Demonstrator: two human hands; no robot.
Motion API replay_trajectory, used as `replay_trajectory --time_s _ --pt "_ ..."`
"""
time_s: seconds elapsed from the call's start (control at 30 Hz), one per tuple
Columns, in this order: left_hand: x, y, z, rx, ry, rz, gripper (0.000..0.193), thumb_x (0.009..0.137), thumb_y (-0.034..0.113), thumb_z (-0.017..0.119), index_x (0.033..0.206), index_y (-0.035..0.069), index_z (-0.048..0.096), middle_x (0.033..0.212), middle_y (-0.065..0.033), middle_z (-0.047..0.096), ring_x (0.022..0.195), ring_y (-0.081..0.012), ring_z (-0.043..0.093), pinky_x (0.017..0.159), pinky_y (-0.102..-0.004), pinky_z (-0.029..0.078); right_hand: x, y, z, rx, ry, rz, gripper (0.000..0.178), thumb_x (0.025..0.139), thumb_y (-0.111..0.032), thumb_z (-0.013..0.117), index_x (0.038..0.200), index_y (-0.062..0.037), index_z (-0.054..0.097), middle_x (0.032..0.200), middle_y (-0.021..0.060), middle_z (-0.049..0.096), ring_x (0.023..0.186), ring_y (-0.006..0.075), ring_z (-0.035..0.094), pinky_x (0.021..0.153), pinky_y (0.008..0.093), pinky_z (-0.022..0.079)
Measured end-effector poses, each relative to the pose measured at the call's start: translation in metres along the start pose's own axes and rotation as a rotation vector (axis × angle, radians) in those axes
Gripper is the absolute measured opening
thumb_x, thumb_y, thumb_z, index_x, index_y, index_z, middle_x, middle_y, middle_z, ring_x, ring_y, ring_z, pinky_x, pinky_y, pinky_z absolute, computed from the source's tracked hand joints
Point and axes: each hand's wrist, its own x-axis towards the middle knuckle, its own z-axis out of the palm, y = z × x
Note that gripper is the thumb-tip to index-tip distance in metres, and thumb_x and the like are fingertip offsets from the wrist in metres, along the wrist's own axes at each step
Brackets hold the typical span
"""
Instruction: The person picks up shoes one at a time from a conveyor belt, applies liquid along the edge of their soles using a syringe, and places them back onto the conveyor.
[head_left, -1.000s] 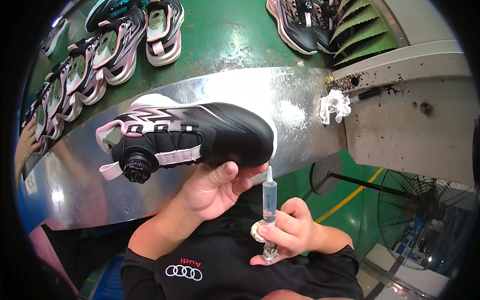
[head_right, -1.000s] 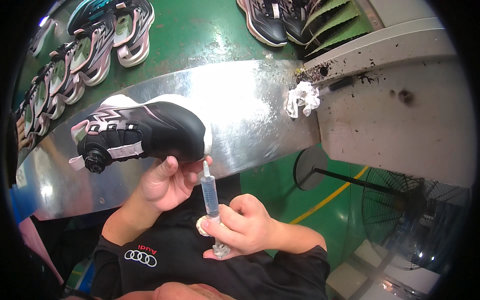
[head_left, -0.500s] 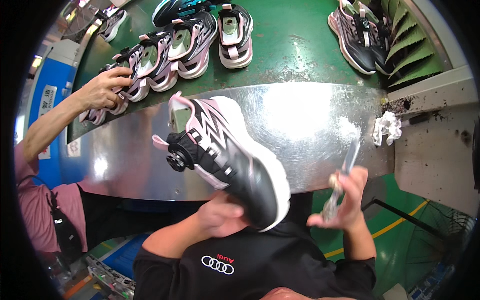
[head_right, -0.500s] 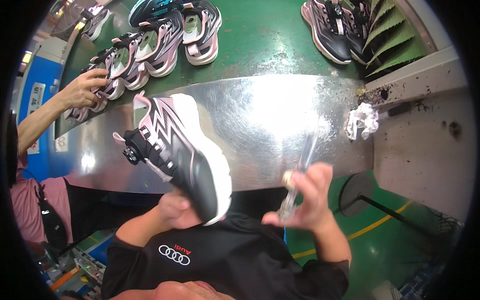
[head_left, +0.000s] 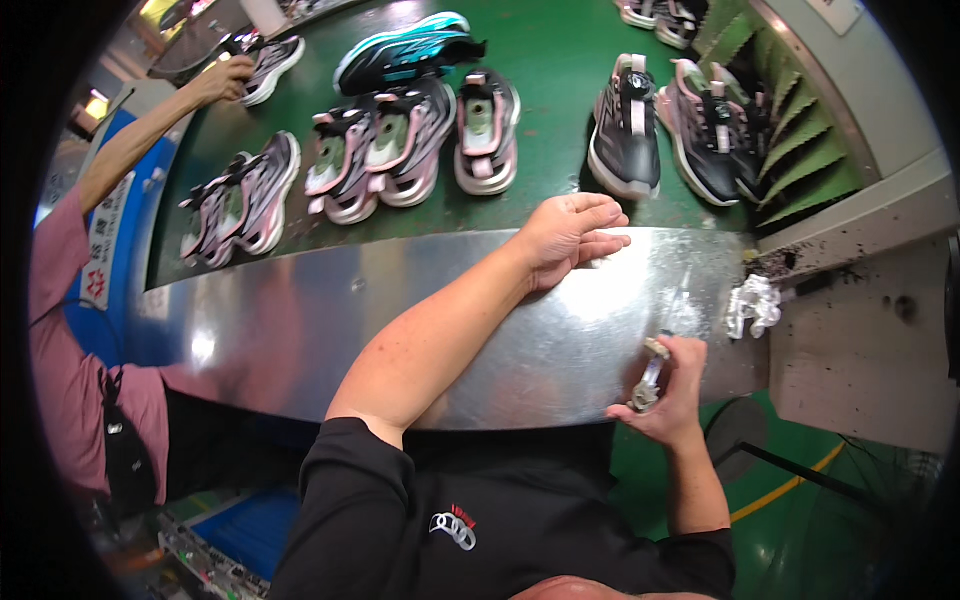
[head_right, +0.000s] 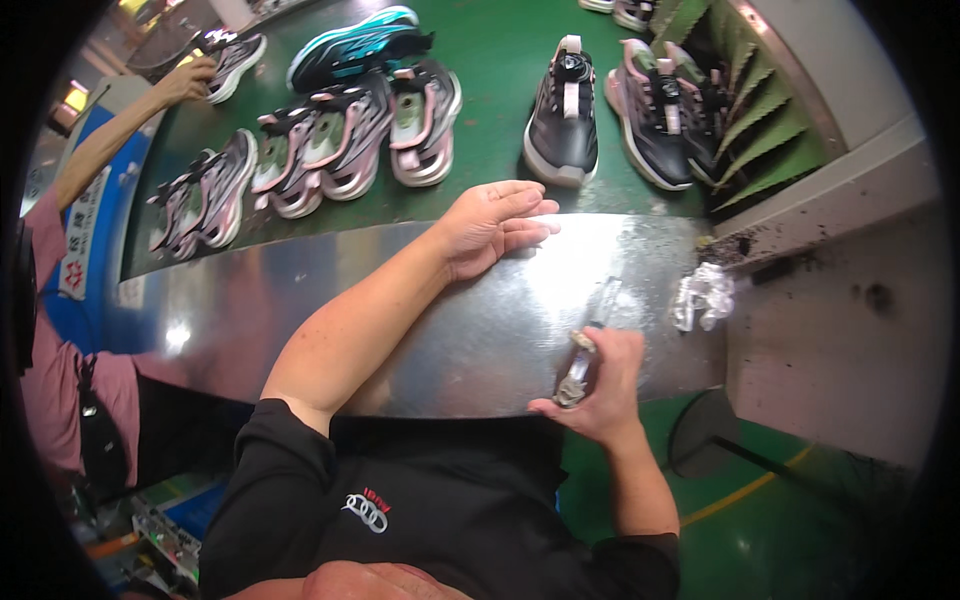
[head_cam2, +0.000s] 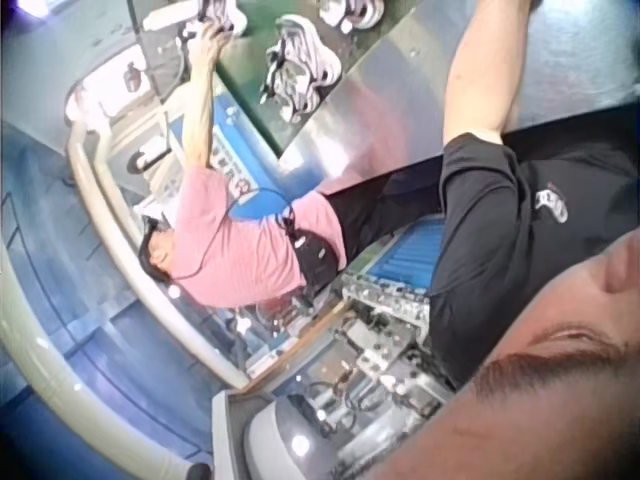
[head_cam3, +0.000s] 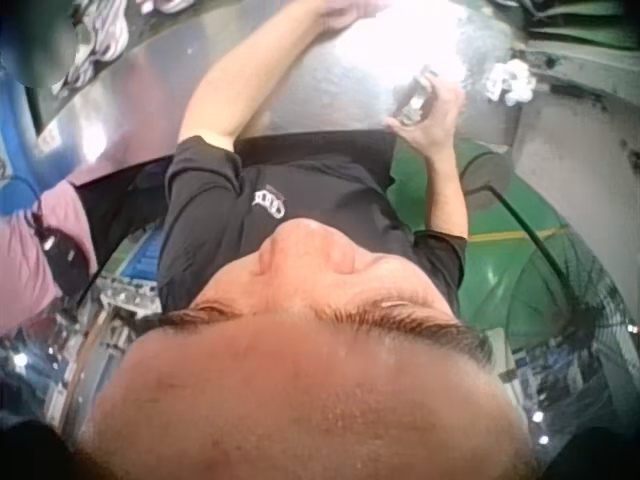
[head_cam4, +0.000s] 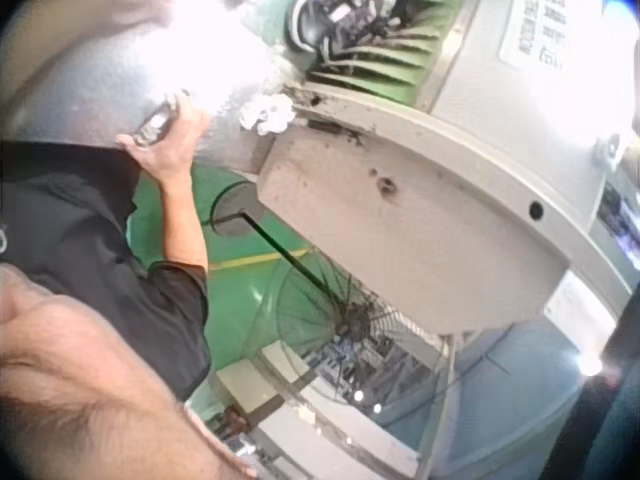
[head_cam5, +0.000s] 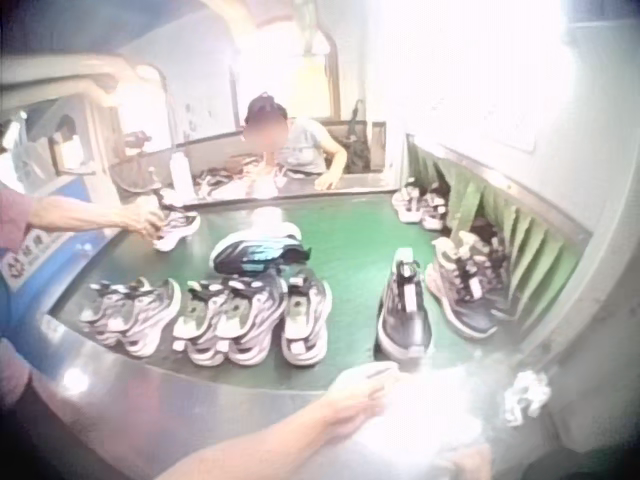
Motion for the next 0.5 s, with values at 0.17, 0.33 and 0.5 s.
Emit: replay_trajectory --time_s 0.17,0.33,0.5 --pt "-0.01 0.005 -0.002 0.435 0.085 0.071 0.031 0.082 0.011 0.066 0.103 0.002 0.046 0.087 -0.0134 0.059 0.071 -0.019 0.063 0.059 -0.0287 0.052 0.002 0.001 -0.009 -0.036 -0.027 0.012 0.089 0.054 -0.053 0.082 0.118 -0.0036 0.045 0.1 0.0123 0.049 0.088 0.0304 0.044 0.079 0.041 0.037" --pt "-0.027 0.04 -0.072 0.717 0.413 0.727 0.063 0.071 -0.002 0.073 0.122 0.005 0.037 0.098 -0.0063 0.049 0.087 -0.0149 0.054 0.074 -0.027 0.049 0.01 0.002 -0.014 -0.016 -0.019 -0.05 0.083 0.058 -0.056 0.079 0.116 -0.0055 0.047 0.096 0.0104 0.054 0.082 0.0296 0.049 0.076 0.0403 0.038" --pt "0.041 0.063 -0.095 1.287 0.488 0.866 0.077 0.073 0.013 0.076 0.137 0.004 0.033 0.133 -0.0143 0.041 0.124 -0.0239 0.038 0.104 -0.0337 0.029 0.006 0.006 -0.013 0.007 0.018 -0.031 0.08 0.062 -0.058 0.075 0.115 -0.0047 0.049 0.094 0.0102 0.052 0.081 0.029 0.048 0.076 0.0397 0.038"
